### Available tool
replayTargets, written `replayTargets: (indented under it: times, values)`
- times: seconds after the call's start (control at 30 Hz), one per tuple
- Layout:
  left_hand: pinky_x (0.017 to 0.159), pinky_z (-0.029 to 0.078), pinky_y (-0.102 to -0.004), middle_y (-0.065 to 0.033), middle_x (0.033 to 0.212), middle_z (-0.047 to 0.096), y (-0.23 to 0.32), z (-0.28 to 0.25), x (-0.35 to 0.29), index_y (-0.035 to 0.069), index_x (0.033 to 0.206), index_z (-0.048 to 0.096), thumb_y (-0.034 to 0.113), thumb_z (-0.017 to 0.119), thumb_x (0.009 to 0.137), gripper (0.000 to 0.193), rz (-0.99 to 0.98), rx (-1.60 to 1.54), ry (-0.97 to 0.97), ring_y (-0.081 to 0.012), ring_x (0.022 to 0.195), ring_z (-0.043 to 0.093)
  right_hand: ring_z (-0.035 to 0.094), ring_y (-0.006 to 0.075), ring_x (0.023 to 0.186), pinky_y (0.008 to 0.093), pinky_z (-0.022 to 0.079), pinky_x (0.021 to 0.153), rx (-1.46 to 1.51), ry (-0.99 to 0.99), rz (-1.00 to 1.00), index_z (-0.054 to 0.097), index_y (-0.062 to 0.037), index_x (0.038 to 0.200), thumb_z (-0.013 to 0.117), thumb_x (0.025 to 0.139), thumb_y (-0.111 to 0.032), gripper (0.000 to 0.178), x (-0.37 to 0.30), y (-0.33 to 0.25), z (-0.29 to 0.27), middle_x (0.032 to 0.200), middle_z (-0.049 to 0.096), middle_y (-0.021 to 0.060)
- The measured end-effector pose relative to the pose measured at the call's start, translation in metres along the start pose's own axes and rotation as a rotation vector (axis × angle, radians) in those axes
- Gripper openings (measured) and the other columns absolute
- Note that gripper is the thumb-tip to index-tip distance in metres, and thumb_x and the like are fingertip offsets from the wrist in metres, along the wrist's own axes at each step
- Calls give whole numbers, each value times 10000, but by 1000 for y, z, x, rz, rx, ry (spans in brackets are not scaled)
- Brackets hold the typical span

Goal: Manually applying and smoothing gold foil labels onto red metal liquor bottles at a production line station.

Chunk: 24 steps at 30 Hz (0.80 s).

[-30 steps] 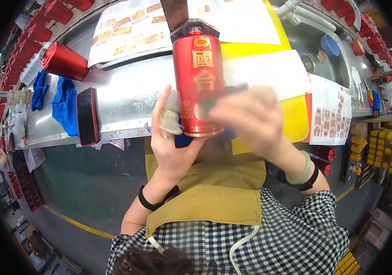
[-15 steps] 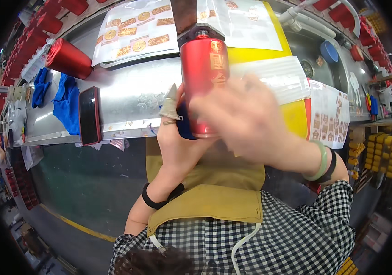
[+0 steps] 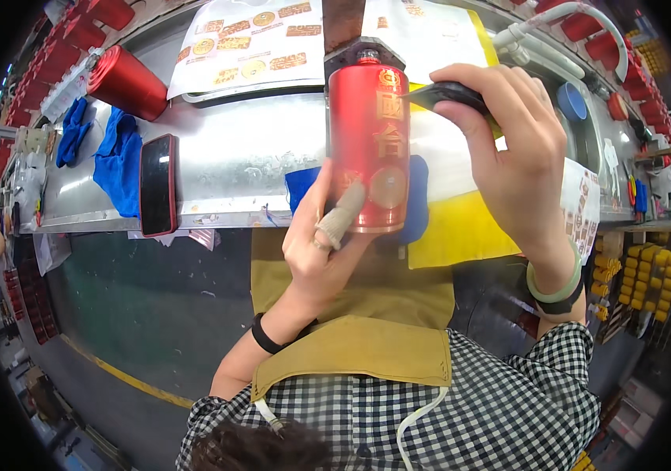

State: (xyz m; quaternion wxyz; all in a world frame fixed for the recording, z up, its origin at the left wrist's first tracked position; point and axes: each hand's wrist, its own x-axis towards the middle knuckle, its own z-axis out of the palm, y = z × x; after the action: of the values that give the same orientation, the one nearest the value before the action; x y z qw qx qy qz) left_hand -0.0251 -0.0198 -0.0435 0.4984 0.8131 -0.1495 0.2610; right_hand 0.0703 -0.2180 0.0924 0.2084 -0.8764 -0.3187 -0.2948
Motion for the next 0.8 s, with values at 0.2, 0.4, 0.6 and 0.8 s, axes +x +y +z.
replayTargets:
  times: [0.2, 0.4, 0.6, 0.8]
  values:
    - [1037, 524, -436, -274, 1460, 561, -5, -3, -14, -12, 1293, 679, -17, 822, 821, 493, -6, 38, 27, -387, 1247, 637, 619, 245, 764, 370, 485, 765, 66, 8, 20, 720, -72, 1028, 778, 808, -62, 228, -9, -5, 1, 833, 689, 46]
    - [1100, 453, -509, -250, 1524, 498, -2, -14, -8, -13, 1308, 653, 59, 814, 832, 508, 13, 288, -92, -429, 1355, 524, 616, 233, 788, 333, 500, 740, 99, -33, 59, 745, -27, 1078, 792, 773, 52, 319, -13, -8, 0, 895, 721, 87]
    - [1218, 257, -563, -222, 1516, 515, 1, -4, 4, -3, 1440, 538, 172, 871, 771, 768, -210, 28, -58, -372, 1340, 544, 608, 212, 791, 367, 477, 767, 115, -1, -131, 738, -108, 1008, 765, 768, -91, 242, -22, -11, 17, 907, 714, -1]
    - [1226, 247, -545, -178, 1360, 663, 3, -21, 10, 3, 1429, 572, 98, 871, 746, 752, -98, 147, -127, -308, 1284, 617, 577, 185, 809, 369, 464, 800, 286, -168, -206, 731, -136, 980, 700, 763, -144, 220, -51, -38, 26, 944, 688, -33]
